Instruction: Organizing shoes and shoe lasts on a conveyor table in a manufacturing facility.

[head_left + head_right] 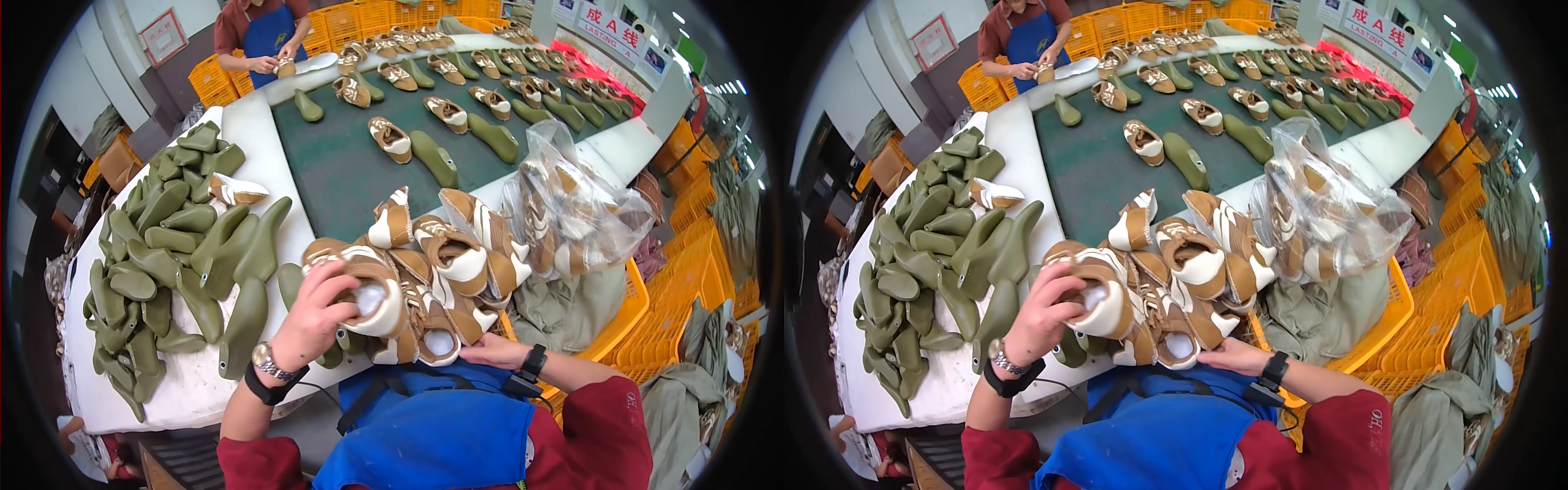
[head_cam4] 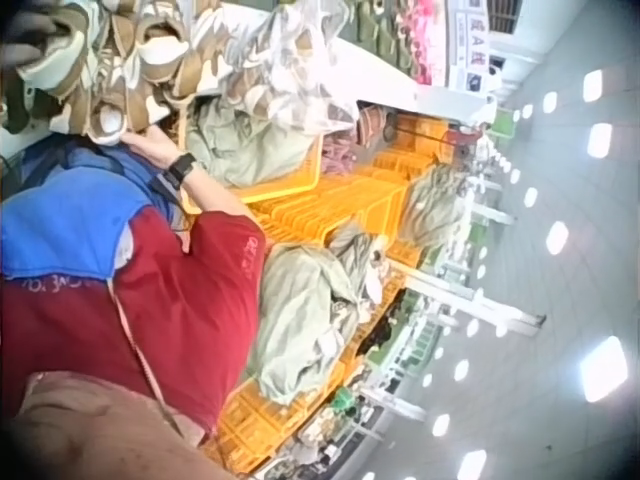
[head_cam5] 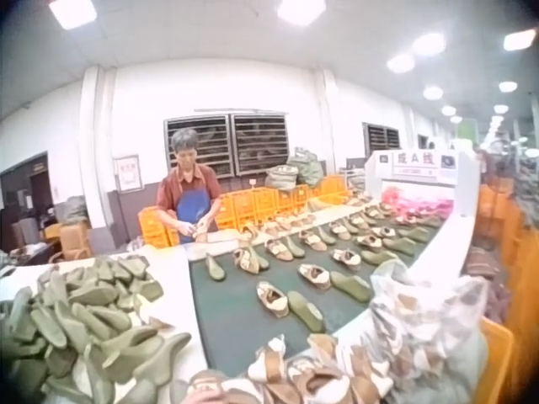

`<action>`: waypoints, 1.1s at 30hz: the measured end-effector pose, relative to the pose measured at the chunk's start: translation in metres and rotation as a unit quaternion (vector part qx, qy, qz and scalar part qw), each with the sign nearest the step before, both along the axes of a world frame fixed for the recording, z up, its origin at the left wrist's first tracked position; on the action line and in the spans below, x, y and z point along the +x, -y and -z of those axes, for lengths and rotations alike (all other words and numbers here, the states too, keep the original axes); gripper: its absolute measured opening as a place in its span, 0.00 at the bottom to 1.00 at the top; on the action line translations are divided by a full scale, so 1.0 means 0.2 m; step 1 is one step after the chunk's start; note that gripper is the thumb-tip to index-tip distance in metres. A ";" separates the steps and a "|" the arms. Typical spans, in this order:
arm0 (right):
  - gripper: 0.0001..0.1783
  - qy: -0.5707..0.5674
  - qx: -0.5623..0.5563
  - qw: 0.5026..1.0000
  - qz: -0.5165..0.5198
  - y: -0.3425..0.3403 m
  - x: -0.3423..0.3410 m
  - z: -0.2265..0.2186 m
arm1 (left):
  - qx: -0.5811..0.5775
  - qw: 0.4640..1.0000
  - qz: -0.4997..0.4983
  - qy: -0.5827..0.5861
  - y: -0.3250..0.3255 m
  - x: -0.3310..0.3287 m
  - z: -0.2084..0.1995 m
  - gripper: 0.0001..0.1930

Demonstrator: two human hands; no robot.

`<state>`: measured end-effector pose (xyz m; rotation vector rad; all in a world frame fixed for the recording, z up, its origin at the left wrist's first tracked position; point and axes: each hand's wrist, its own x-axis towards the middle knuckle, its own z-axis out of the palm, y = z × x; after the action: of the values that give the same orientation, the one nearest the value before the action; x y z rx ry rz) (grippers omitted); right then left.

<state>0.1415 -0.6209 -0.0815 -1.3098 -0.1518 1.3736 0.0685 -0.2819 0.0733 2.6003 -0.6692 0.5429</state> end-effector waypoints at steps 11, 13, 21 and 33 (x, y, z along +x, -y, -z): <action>0.16 0.533 0.008 0.800 -0.276 -0.30 0.68 -1.12 | 0.041 0.980 0.136 -0.140 0.14 0.16 0.14 0.21; 0.14 0.568 -0.058 0.779 -0.259 -0.55 0.82 -1.19 | 0.043 0.985 0.112 -0.125 0.12 0.14 0.08 0.23; 0.31 0.700 0.006 0.568 -0.434 -1.04 1.04 -0.56 | 0.011 0.990 -0.131 -0.053 -0.45 0.09 0.04 0.20; 0.27 0.649 -0.120 0.705 -0.262 -0.94 1.07 -0.77 | 0.150 0.894 -0.401 -0.130 -1.57 0.77 0.48 0.19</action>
<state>0.3545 -0.4327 0.0721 -2.3871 -1.4341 0.6053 0.2235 0.0313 -0.0228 3.1025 0.4928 0.3079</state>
